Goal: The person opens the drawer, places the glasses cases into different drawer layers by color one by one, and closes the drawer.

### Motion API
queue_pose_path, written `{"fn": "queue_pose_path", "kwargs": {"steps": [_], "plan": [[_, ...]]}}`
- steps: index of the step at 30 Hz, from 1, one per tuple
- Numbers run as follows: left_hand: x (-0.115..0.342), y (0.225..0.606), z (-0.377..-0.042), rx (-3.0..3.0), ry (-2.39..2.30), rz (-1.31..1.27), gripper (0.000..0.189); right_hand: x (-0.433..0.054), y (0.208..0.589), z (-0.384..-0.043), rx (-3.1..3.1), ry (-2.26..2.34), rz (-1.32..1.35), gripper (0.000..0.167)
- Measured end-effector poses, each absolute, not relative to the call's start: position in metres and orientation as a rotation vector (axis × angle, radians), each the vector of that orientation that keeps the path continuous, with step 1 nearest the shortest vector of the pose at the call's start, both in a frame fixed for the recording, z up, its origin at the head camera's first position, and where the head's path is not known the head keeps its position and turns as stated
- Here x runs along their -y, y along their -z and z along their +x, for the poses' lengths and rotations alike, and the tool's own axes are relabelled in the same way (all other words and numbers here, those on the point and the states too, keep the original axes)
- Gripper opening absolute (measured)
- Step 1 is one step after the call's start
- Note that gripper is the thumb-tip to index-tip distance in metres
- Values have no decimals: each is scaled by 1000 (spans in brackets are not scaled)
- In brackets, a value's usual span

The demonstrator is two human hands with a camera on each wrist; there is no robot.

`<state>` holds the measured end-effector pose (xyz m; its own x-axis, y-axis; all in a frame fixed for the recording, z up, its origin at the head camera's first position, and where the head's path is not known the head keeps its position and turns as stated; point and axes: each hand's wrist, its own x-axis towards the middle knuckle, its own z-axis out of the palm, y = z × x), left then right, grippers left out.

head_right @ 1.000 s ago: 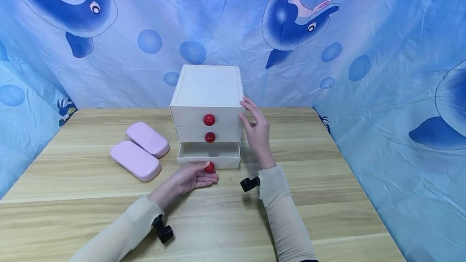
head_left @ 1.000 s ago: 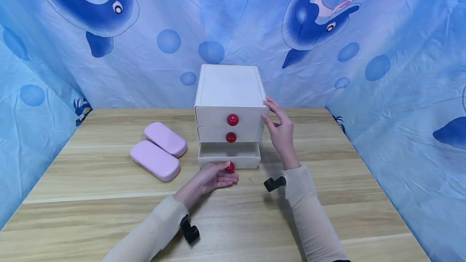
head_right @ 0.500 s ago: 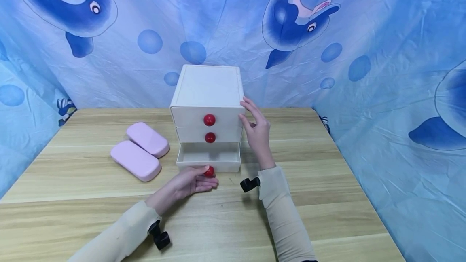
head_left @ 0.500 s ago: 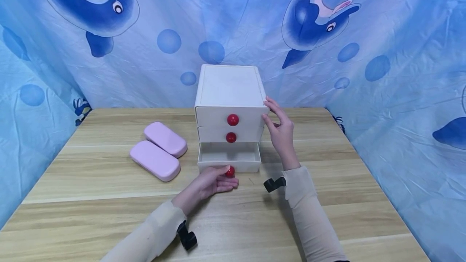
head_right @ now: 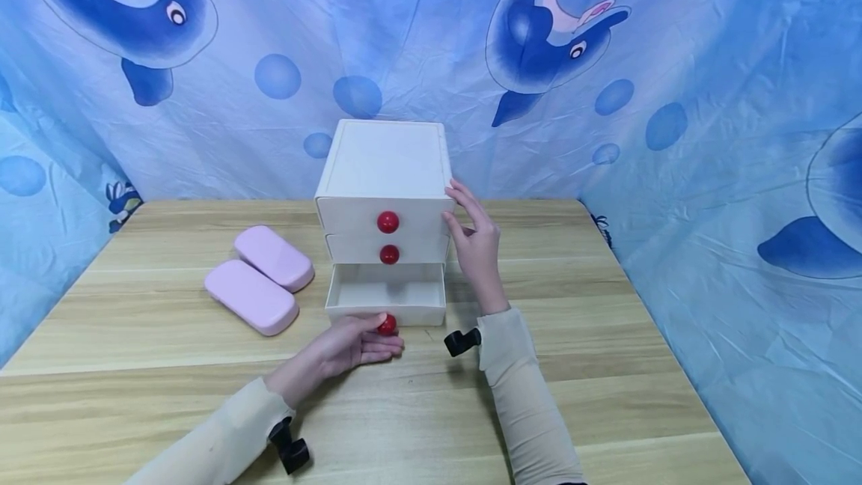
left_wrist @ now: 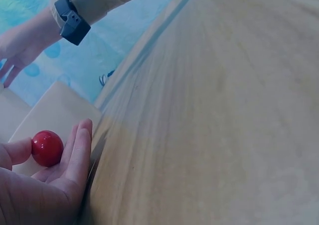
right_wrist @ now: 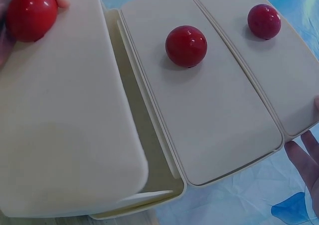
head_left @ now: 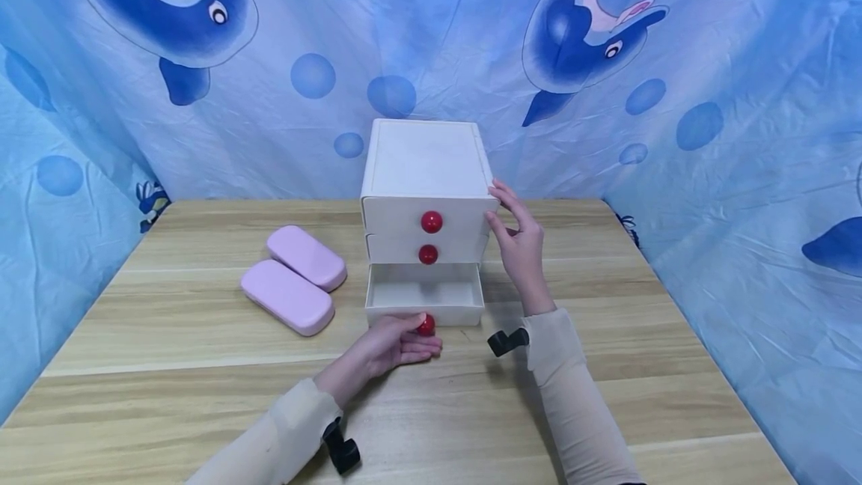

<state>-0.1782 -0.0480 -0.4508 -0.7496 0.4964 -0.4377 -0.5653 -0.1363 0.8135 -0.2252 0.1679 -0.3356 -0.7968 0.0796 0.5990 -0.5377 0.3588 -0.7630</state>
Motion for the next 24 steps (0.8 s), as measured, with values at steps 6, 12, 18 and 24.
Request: {"fn": "queue_pose_path", "kwargs": {"steps": [6,12,18,24], "plan": [[49,451,-171,-1420,-1945,-73,49,-168,336,-225,2077,-1476,389,36],[49,451,-164,-1416,-1945,-93,50,-169,338,-226,2064,-1476,398,35],[51,451,-156,-1410,-1931,-76,53,-169,338,-226,2056,-1485,401,35],[54,451,-148,-1419,-1927,-48,54,-168,337,-225,2054,-1489,395,35]]}}
